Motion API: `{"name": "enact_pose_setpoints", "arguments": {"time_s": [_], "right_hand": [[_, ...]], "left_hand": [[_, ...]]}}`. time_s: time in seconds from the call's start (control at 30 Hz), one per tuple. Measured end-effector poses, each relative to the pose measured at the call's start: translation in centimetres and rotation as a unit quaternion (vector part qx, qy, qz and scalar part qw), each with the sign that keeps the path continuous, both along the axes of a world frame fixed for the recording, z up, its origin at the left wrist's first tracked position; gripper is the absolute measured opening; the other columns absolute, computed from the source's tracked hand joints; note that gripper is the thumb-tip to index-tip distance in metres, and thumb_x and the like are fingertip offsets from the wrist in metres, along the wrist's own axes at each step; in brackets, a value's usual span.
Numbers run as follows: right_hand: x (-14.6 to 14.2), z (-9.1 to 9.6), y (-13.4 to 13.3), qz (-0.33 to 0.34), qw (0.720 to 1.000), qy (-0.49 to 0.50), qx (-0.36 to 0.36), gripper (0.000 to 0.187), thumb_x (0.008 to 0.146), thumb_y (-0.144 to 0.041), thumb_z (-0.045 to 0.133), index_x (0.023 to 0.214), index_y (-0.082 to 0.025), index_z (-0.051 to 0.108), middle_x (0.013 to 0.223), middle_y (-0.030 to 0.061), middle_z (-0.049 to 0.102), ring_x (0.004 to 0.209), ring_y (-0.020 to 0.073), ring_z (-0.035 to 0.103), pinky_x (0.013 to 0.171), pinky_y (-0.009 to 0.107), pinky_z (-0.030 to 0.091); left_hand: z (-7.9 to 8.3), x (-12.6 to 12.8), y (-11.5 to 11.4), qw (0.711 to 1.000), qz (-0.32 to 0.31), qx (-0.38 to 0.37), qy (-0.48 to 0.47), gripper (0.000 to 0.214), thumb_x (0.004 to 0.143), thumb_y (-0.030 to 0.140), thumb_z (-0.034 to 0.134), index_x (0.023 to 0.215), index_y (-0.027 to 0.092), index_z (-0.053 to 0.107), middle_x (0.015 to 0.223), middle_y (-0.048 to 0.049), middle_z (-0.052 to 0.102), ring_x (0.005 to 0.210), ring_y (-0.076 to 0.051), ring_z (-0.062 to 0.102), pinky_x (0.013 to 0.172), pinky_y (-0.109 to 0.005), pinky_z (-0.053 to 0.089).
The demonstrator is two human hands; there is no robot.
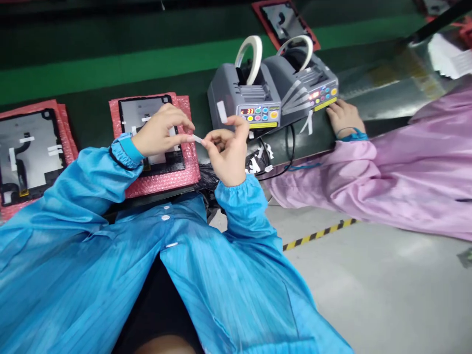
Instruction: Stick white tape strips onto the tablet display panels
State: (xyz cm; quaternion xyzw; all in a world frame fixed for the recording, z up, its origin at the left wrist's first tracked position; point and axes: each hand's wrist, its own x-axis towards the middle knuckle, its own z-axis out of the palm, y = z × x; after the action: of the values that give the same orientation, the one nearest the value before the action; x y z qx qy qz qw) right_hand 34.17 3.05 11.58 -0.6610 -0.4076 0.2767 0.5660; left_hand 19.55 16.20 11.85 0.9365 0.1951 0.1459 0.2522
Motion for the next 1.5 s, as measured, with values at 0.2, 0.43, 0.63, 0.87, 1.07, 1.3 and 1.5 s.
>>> {"name": "enact_pose_setpoints", "arguments": {"time_s": [0.2, 0.43, 0.63, 0.87, 1.07, 1.3, 1.5], "right_hand": [[-0.5, -2.1, 3.5, 0.074, 0.994, 0.026, 0.076, 0.064, 0.067, -0.047, 0.083, 0.100, -0.028, 0.031, 0.076, -0.0045, 0.068, 0.063, 0.0127, 0.063, 0.059, 0.028, 0.050], [0.2, -6.4, 5.3, 0.148, 0.987, 0.021, 0.058, 0.059, 0.077, -0.051, 0.075, 0.115, -0.031, 0.034, 0.087, -0.0032, 0.063, 0.080, 0.0147, 0.066, 0.069, 0.032, 0.055], [0.2, -7.9, 7.3, 0.140, 0.990, 0.024, 0.012, 0.056, 0.076, -0.037, 0.077, 0.110, -0.028, 0.034, 0.078, -0.0068, 0.061, 0.069, 0.0121, 0.064, 0.065, 0.030, 0.052], [0.3, -10.2, 8.8, 0.142, 0.988, 0.003, -0.053, 0.051, 0.075, -0.033, 0.075, 0.106, -0.027, 0.035, 0.080, -0.0055, 0.062, 0.065, 0.0107, 0.061, 0.063, 0.029, 0.050], [0.3, -10.8, 8.8, 0.140, 0.986, -0.026, -0.081, 0.052, 0.075, -0.030, 0.075, 0.110, -0.026, 0.035, 0.087, -0.0017, 0.065, 0.067, 0.0122, 0.062, 0.065, 0.031, 0.052], [0.7, -10.3, 9.6, 0.160, 0.980, -0.033, -0.115, 0.057, 0.070, -0.031, 0.082, 0.105, -0.025, 0.038, 0.078, -0.0034, 0.060, 0.069, 0.0142, 0.062, 0.073, 0.037, 0.055], [2.0, -11.5, 9.6, 0.177, 0.977, 0.007, -0.121, 0.069, 0.060, -0.042, 0.090, 0.103, -0.027, 0.039, 0.077, -0.0057, 0.047, 0.069, 0.0117, 0.054, 0.064, 0.030, 0.050]], "left_hand": [[-1.2, -2.3, 0.2, 0.992, 0.094, -0.069, -0.042, 0.034, 0.095, 0.047, 0.060, 0.080, 0.018, 0.066, 0.086, -0.0044, 0.070, 0.092, -0.021, 0.062, 0.091, -0.036, 0.046], [-1.8, -3.1, 0.0, 0.973, 0.170, -0.151, -0.042, 0.021, 0.089, 0.032, 0.069, 0.076, 0.016, 0.065, 0.081, -0.0023, 0.067, 0.085, -0.017, 0.061, 0.084, -0.031, 0.047], [-3.1, -2.0, 0.4, 0.959, 0.251, -0.129, 0.030, 0.018, 0.091, 0.029, 0.065, 0.078, 0.016, 0.065, 0.087, -0.0058, 0.067, 0.098, -0.024, 0.060, 0.093, -0.038, 0.046], [-3.6, -0.9, 0.4, 0.943, 0.289, -0.093, 0.138, 0.018, 0.090, 0.028, 0.065, 0.078, 0.015, 0.067, 0.104, -0.0116, 0.065, 0.122, -0.037, 0.048, 0.106, -0.051, 0.037], [-2.8, -0.7, -0.1, 0.933, 0.288, -0.091, 0.193, 0.018, 0.092, 0.027, 0.061, 0.083, 0.014, 0.069, 0.111, -0.0138, 0.063, 0.125, -0.039, 0.046, 0.106, -0.052, 0.036], [-2.5, -0.4, -0.3, 0.932, 0.287, -0.086, 0.207, 0.015, 0.091, 0.025, 0.061, 0.086, 0.013, 0.069, 0.110, -0.0147, 0.063, 0.128, -0.040, 0.044, 0.107, -0.052, 0.036], [-2.9, -1.1, -0.1, 0.927, 0.314, -0.092, 0.182, 0.016, 0.082, 0.028, 0.075, 0.086, 0.016, 0.065, 0.110, -0.0121, 0.061, 0.126, -0.038, 0.044, 0.107, -0.051, 0.035]]}}
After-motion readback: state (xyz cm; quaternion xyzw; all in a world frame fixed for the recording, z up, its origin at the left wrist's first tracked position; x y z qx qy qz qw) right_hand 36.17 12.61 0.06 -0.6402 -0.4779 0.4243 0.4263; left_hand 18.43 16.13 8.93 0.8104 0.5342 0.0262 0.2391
